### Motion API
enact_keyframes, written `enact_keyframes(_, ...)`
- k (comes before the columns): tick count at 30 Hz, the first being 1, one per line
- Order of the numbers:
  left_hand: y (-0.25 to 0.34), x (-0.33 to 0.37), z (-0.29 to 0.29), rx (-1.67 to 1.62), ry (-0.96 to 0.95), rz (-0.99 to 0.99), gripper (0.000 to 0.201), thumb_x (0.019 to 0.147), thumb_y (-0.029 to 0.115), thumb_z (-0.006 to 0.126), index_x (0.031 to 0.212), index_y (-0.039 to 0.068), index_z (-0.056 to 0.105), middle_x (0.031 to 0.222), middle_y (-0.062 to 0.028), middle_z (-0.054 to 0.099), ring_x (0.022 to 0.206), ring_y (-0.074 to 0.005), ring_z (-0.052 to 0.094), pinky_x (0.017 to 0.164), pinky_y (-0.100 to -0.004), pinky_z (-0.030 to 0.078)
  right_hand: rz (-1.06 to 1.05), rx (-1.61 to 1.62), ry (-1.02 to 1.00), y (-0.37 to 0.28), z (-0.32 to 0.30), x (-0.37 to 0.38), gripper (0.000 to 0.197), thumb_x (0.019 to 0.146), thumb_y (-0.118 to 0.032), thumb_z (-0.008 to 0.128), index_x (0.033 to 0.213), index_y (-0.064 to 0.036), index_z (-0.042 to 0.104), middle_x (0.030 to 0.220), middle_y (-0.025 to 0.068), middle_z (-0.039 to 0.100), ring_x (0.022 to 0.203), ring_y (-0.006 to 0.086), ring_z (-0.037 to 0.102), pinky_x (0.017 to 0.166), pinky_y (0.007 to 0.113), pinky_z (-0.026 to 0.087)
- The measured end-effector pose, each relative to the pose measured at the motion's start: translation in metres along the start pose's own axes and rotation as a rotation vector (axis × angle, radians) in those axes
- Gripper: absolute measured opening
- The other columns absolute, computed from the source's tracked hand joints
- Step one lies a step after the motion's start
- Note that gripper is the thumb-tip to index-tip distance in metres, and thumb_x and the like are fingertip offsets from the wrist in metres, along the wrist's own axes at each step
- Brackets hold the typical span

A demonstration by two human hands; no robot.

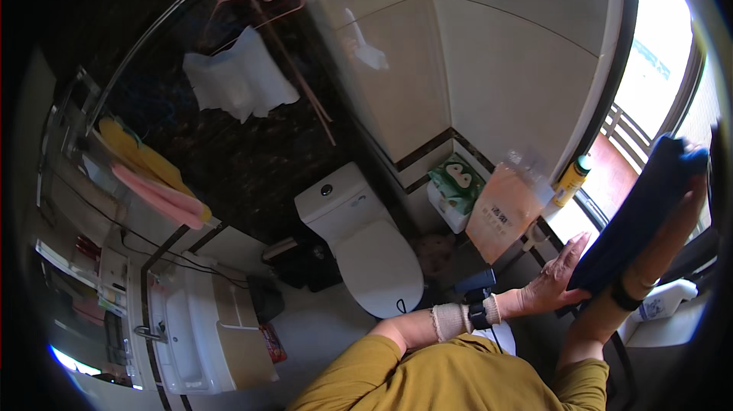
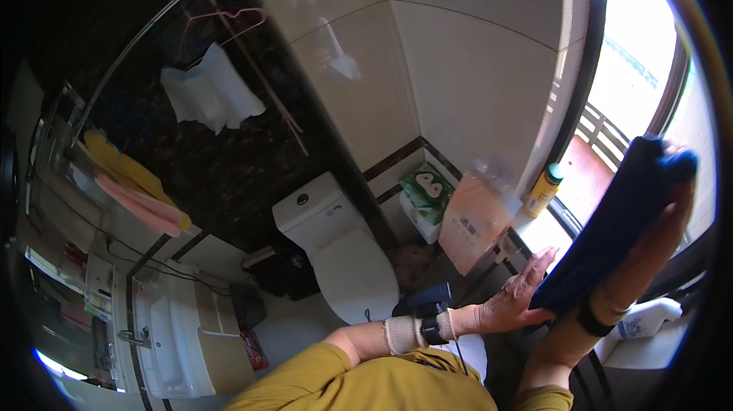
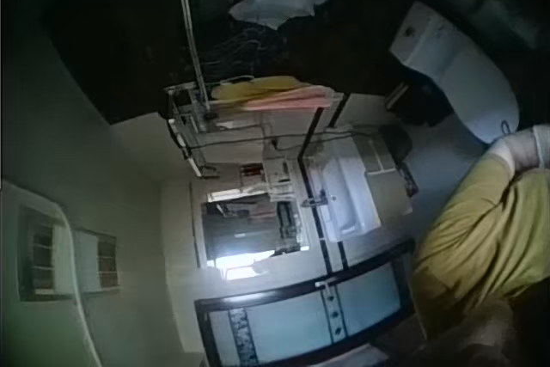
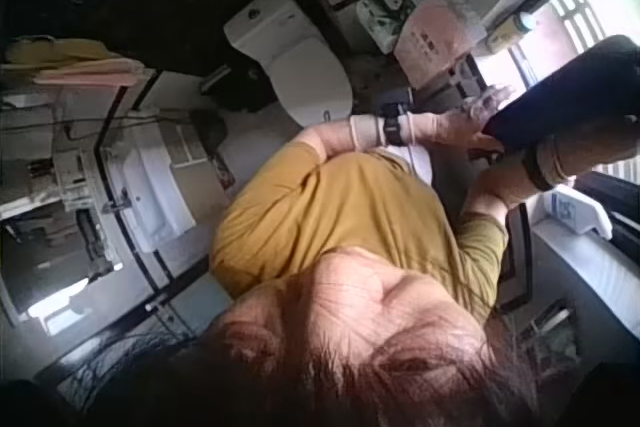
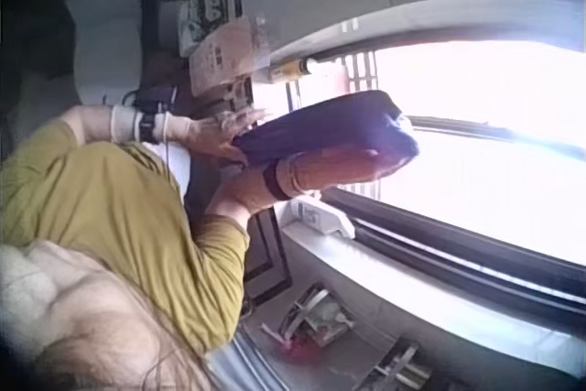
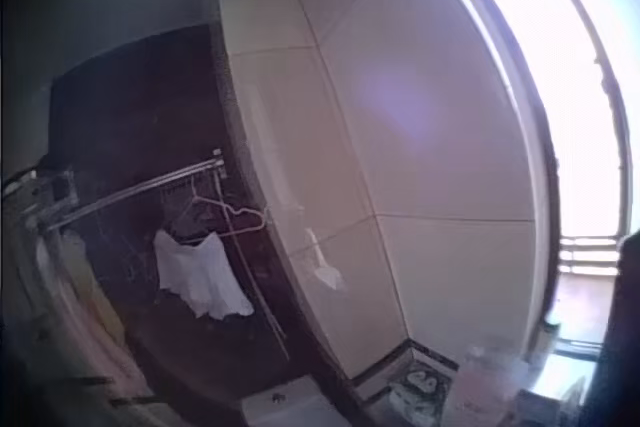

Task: Cleaning the floor and walls of a bathroom using a cloth and moving small objects.

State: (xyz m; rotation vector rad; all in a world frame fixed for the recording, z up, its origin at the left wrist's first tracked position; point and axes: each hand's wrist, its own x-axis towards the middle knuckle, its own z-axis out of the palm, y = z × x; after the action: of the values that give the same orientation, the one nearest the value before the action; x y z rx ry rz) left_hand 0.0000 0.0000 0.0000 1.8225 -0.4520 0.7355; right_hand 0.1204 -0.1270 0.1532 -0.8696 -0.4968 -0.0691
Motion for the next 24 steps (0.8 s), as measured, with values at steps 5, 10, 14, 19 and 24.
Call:
enact_keyframes(5, 0.018, -0.075, -0.052, -0.311, -0.305, -0.403, 0.042, 0.076, 0.008, 0.061, 0.117, 0.004, 0.051, 0.117, -0.0218, 0.050, 0.106, -0.0389, 0.051, 0.088, -0.0398, 0.043, -0.069, -0.054, 0.145, 0.062, 0.058, -0.084, 0.025, 0.093, -0.022, 0.049, 0.106, -0.0011, 0.054, 0.095, 0.0092, 0.060, 0.086, 0.0153, 0.060, 0.080, 0.028, 0.050)
enact_keyframes(10, 0.008, -0.139, -0.105, -0.330, 0.131, -0.546, 0.040, 0.075, 0.002, 0.060, 0.112, -0.002, 0.046, 0.098, -0.0154, 0.053, 0.093, -0.0275, 0.056, 0.081, -0.0339, 0.045, 0.175, -0.237, 0.180, 0.130, 0.024, -0.140, 0.024, 0.092, -0.021, 0.051, 0.106, -0.0029, 0.054, 0.089, 0.0057, 0.063, 0.079, 0.0140, 0.062, 0.070, 0.027, 0.052)
enact_keyframes(14, 0.004, -0.164, -0.144, -0.002, 0.264, -0.534, 0.039, 0.078, 0.005, 0.060, 0.113, -0.002, 0.044, 0.101, -0.0128, 0.051, 0.095, -0.0228, 0.054, 0.082, -0.0317, 0.044, 0.541, -0.945, -0.097, 0.138, 0.003, -0.195, 0.033, 0.082, -0.010, 0.055, 0.115, -0.0064, 0.051, 0.092, 0.0079, 0.063, 0.071, 0.0130, 0.059, 0.065, 0.025, 0.049)
enact_keyframes(19, 0.000, -0.174, -0.156, -0.472, 0.206, -1.112, 0.039, 0.089, 0.023, 0.054, 0.118, 0.000, 0.042, 0.098, -0.0092, 0.056, 0.076, -0.0151, 0.059, 0.066, -0.0282, 0.048, 0.661, -0.674, -0.642, 0.154, 0.046, -0.245, 0.088, 0.068, -0.024, 0.077, 0.140, -0.0086, 0.027, 0.138, 0.0098, 0.036, 0.119, 0.0246, 0.042, 0.091, 0.037, 0.043)
enact_keyframes(24, -0.023, -0.209, -0.113, -0.169, 0.118, -0.913, 0.048, 0.087, 0.030, 0.055, 0.123, 0.001, 0.042, 0.114, -0.0179, 0.052, 0.097, -0.0272, 0.055, 0.080, -0.0366, 0.046, 0.532, -0.734, -0.598, 0.221, 0.032, -0.286, 0.062, 0.076, -0.013, 0.068, 0.130, -0.0044, 0.039, 0.122, 0.0109, 0.051, 0.107, 0.0203, 0.051, 0.088, 0.030, 0.045)
